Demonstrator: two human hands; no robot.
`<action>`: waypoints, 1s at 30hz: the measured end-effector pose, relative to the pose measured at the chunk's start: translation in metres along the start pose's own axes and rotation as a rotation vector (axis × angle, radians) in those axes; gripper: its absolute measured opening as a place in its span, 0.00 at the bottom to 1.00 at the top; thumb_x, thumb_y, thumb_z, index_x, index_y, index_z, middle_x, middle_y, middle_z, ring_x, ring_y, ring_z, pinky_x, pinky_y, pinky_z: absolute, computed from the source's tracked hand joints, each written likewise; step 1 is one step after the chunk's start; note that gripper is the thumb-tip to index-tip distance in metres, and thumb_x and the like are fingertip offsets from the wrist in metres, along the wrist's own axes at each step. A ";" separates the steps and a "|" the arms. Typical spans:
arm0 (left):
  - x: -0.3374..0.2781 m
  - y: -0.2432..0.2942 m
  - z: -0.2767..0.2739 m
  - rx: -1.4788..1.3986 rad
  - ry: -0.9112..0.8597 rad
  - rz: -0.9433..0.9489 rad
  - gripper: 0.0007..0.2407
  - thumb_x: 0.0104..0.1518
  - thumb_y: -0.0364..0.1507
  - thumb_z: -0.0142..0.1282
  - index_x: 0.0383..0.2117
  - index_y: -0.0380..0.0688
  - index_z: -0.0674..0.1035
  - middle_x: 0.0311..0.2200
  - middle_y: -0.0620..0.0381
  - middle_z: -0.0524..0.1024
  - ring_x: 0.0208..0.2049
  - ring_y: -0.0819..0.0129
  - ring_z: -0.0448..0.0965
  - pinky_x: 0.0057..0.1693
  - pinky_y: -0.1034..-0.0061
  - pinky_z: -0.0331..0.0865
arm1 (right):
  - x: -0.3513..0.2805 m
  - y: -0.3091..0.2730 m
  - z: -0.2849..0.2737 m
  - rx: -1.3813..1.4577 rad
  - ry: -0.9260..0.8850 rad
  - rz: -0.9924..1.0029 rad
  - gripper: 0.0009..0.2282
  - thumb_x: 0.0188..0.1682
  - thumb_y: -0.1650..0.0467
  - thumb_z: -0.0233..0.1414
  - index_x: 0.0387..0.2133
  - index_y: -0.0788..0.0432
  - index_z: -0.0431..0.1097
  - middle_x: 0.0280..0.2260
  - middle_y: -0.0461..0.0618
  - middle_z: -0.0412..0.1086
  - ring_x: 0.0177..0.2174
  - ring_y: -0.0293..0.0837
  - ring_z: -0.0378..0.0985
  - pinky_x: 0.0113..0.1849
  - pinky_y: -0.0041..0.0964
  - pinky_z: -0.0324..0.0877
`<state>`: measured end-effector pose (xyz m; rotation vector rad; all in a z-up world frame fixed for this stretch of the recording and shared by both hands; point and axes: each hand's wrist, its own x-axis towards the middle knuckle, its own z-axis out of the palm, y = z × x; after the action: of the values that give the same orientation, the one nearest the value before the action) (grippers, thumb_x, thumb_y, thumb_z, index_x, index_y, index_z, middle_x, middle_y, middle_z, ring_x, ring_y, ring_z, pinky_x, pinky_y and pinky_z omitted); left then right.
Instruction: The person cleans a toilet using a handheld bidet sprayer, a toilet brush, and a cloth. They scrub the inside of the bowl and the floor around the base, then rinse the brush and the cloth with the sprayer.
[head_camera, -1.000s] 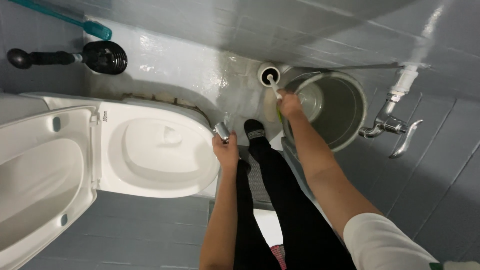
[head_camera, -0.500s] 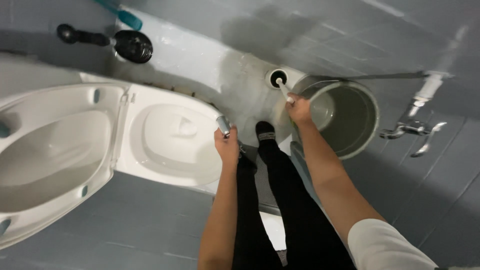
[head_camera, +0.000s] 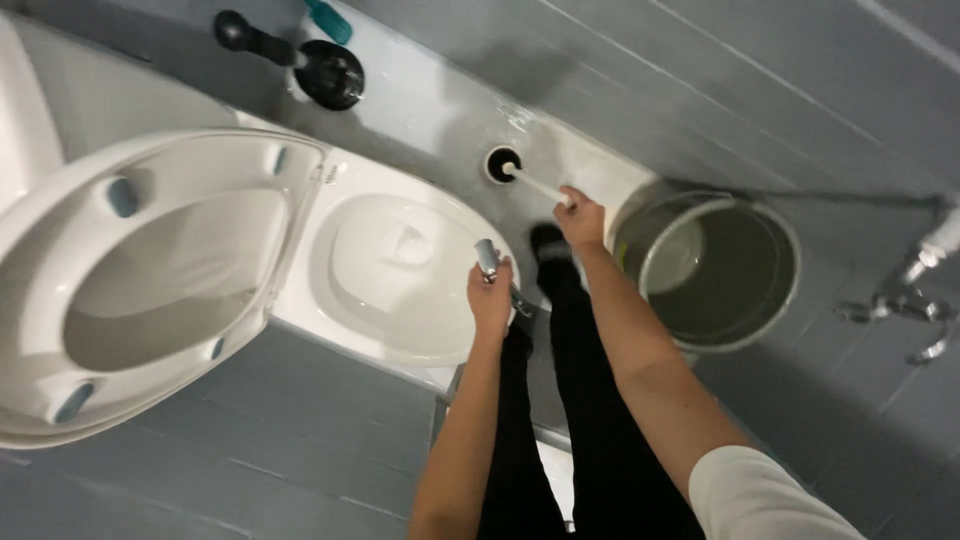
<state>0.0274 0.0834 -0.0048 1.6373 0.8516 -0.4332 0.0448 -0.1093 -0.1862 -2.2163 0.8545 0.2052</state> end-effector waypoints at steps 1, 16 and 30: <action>0.002 0.003 0.000 -0.007 0.013 -0.004 0.18 0.54 0.37 0.66 0.46 0.37 0.80 0.30 0.49 0.76 0.28 0.67 0.80 0.34 0.72 0.73 | 0.002 -0.007 0.009 -0.003 -0.012 -0.009 0.16 0.43 0.62 0.53 0.46 0.37 0.77 0.29 0.57 0.78 0.35 0.60 0.81 0.44 0.54 0.76; 0.050 0.094 0.011 -0.232 0.139 -0.130 0.11 0.52 0.34 0.63 0.34 0.41 0.79 0.25 0.55 0.73 0.25 0.70 0.76 0.34 0.74 0.72 | 0.087 -0.122 0.078 -0.014 -0.368 0.076 0.14 0.41 0.62 0.60 0.42 0.33 0.78 0.21 0.39 0.77 0.29 0.42 0.81 0.37 0.39 0.77; 0.093 0.141 0.010 -0.420 0.256 -0.140 0.07 0.53 0.32 0.62 0.31 0.44 0.77 0.24 0.59 0.69 0.26 0.71 0.72 0.34 0.74 0.69 | 0.126 -0.246 0.128 -0.083 -0.476 -0.086 0.16 0.40 0.61 0.57 0.44 0.34 0.78 0.32 0.46 0.80 0.41 0.49 0.82 0.50 0.44 0.74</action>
<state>0.1939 0.0934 0.0254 1.2623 1.1671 -0.1252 0.3112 0.0377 -0.1822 -2.1411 0.4938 0.7040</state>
